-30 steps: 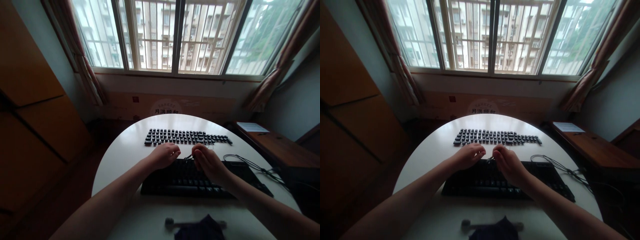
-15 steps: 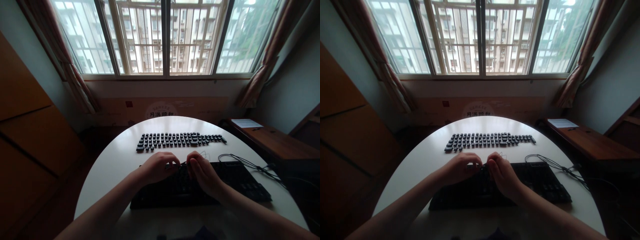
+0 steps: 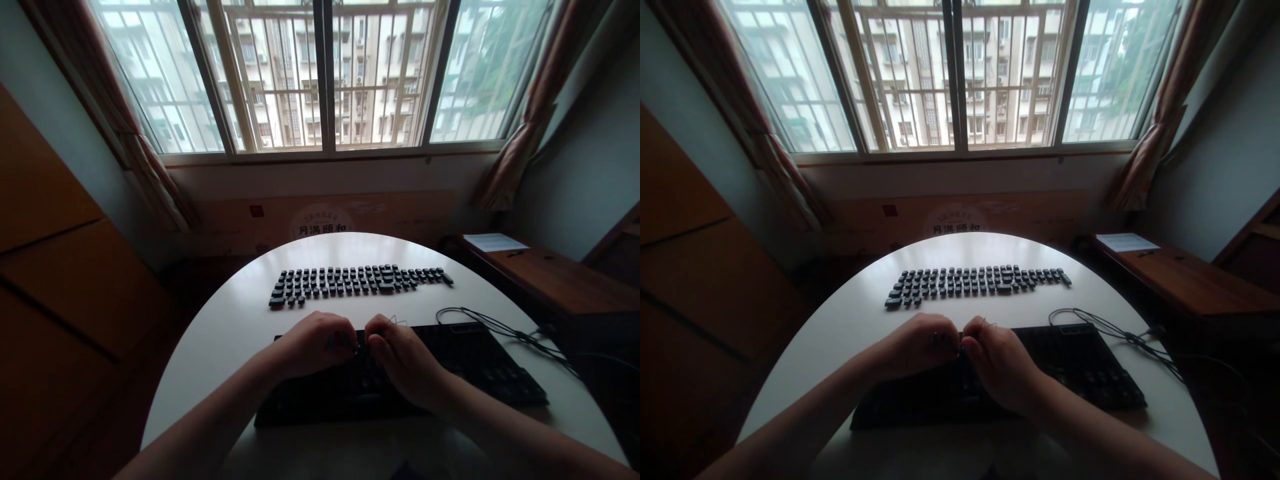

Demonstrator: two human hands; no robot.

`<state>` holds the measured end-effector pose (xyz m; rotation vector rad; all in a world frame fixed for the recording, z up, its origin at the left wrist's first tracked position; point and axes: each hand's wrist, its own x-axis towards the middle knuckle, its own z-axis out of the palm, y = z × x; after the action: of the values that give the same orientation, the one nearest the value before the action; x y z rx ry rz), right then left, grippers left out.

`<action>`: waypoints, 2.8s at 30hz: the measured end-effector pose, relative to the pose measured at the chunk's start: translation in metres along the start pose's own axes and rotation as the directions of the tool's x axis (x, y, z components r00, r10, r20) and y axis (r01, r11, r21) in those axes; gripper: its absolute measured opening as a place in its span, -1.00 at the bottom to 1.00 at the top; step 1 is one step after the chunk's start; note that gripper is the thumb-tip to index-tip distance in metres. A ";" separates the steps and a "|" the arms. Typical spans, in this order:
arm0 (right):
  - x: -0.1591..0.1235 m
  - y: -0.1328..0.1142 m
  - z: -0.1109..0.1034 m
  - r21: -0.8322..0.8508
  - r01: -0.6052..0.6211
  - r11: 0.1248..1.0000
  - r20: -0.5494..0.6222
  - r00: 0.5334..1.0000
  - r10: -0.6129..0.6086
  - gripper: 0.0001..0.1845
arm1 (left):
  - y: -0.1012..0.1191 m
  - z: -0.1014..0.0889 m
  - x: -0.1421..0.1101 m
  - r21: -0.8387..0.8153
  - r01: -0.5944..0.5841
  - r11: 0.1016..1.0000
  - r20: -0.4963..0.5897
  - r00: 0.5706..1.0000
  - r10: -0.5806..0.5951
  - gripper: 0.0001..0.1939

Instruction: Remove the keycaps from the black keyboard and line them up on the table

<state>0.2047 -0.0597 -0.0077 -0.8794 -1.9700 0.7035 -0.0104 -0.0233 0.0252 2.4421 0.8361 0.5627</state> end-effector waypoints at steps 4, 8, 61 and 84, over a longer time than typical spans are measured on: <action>-0.001 -0.004 -0.001 -0.007 -0.002 1.000 0.010 1.000 0.002 -0.75 | -0.003 -0.008 -0.002 -0.119 0.052 0.992 0.022 0.999 -0.050 -0.84; 0.000 -0.006 0.001 -0.031 -0.002 1.000 -0.016 1.000 0.001 -0.74 | -0.004 -0.012 -0.003 -0.190 0.090 0.978 0.025 0.996 -0.087 -0.76; 0.002 0.016 -0.016 -0.028 -0.047 0.998 -0.155 0.987 0.043 -0.71 | -0.084 -0.029 0.004 0.618 0.214 0.757 -0.167 0.976 -0.139 -0.85; 0.001 0.015 -0.016 -0.039 -0.046 0.998 -0.152 0.988 0.040 -0.72 | -0.093 -0.029 0.003 0.647 0.292 0.704 -0.268 0.952 -0.148 -0.89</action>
<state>0.2228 -0.0479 -0.0104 -0.9745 -1.8412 0.6031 -0.0647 0.0516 -0.0045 2.8851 1.6478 0.4584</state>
